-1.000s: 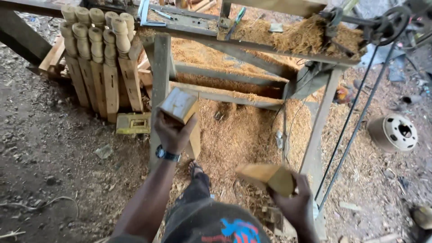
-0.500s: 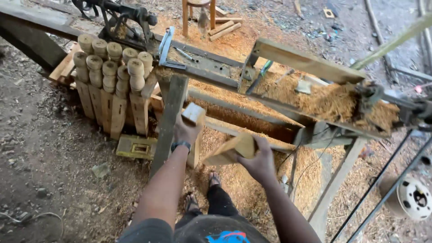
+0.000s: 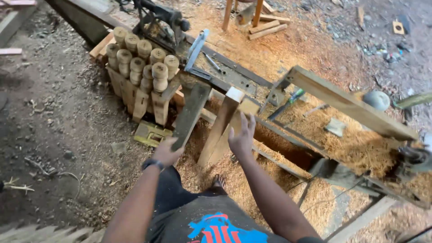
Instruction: The person uses a try square and a pencil to mark lines on a small rectangular block of wood. They align the square on the wood and draw lines along the edge, then flip the block to mark another side.
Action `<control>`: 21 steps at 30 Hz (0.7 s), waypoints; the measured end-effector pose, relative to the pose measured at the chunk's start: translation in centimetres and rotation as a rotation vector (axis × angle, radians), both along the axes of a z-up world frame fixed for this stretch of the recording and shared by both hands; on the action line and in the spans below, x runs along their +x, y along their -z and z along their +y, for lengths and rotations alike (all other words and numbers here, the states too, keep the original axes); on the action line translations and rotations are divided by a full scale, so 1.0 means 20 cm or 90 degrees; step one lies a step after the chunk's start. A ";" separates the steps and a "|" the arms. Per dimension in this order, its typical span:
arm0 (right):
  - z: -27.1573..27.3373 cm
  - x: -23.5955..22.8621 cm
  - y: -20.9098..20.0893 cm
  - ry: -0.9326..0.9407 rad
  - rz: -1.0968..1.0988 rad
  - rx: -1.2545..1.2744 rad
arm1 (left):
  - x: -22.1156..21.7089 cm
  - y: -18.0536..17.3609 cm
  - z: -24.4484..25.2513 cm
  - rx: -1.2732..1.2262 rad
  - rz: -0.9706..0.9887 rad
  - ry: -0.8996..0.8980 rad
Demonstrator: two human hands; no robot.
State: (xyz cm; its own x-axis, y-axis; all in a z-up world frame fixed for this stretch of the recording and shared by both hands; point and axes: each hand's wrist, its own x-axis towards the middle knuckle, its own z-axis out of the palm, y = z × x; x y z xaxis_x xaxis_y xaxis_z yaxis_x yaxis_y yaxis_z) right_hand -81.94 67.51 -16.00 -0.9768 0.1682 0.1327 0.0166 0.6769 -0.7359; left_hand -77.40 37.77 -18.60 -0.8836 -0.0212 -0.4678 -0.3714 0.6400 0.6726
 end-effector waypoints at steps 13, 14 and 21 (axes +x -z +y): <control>0.29 0.15 1.03 -0.256 -0.462 0.284 | 1.35 0.43 -1.35 -0.395 -0.446 -0.071; 0.27 0.17 1.04 -0.256 -0.492 0.278 | 1.37 0.63 -1.48 -0.382 -0.460 0.021; -1.07 0.13 1.07 -0.173 -0.615 0.140 | 1.00 1.24 -2.49 -0.010 -0.305 -0.478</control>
